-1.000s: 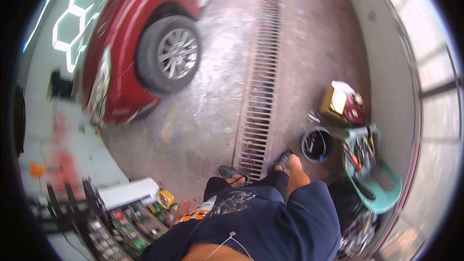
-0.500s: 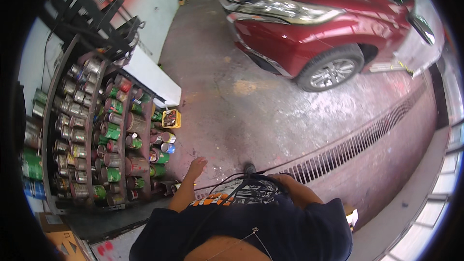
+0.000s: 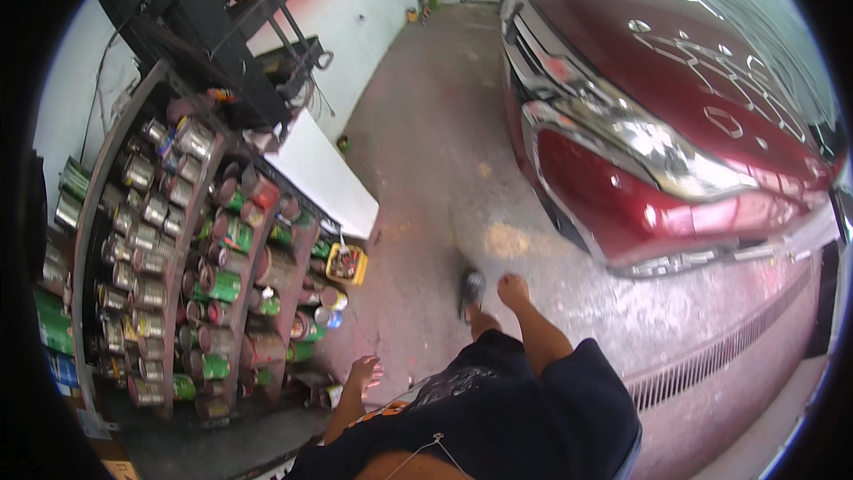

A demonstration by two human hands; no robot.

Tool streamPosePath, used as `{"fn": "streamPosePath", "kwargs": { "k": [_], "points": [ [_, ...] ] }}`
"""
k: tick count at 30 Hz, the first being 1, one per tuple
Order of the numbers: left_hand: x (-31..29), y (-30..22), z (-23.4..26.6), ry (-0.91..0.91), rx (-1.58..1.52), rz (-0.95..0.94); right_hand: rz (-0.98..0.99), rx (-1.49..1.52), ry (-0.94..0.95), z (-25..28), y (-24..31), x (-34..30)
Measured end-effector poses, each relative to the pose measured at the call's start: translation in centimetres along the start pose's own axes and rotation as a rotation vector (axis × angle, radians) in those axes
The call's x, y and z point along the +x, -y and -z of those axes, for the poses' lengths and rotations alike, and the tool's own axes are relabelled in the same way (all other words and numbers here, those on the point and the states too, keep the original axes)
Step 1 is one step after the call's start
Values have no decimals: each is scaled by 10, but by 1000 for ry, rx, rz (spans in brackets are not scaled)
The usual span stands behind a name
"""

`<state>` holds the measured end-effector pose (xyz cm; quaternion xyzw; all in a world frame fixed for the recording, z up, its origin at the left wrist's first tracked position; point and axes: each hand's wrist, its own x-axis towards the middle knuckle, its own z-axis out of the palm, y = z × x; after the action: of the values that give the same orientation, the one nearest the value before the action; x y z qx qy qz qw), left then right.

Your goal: The person wipes a detached car bumper with a cloth, then uses a spray gun to apply a liquid coating to the bumper surface. The person moves around the bumper, spraying different sections and occasionally touching the surface.

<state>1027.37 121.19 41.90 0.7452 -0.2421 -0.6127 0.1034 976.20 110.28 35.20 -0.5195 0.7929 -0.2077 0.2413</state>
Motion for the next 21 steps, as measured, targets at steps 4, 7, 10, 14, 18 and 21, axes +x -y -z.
{"fn": "streamPosePath", "kwargs": {
  "k": [4,7,10,14,18,21],
  "points": [
    [86,-109,26,-8,-313,48,123,-357,686,-35,-81,92],
    [107,-179,36,-124,-75,-47,105,-378,910,-14,-113,129],
    [133,-242,30,-143,112,-285,790,-802,1144,13,-98,217],
    [184,-317,10,-69,279,-269,104,-570,746,8,-44,357],
    [284,-444,-26,24,387,-275,144,-96,335,-28,24,495],
    [382,-574,-42,74,491,-324,-113,326,296,-58,84,586]
  ]
}}
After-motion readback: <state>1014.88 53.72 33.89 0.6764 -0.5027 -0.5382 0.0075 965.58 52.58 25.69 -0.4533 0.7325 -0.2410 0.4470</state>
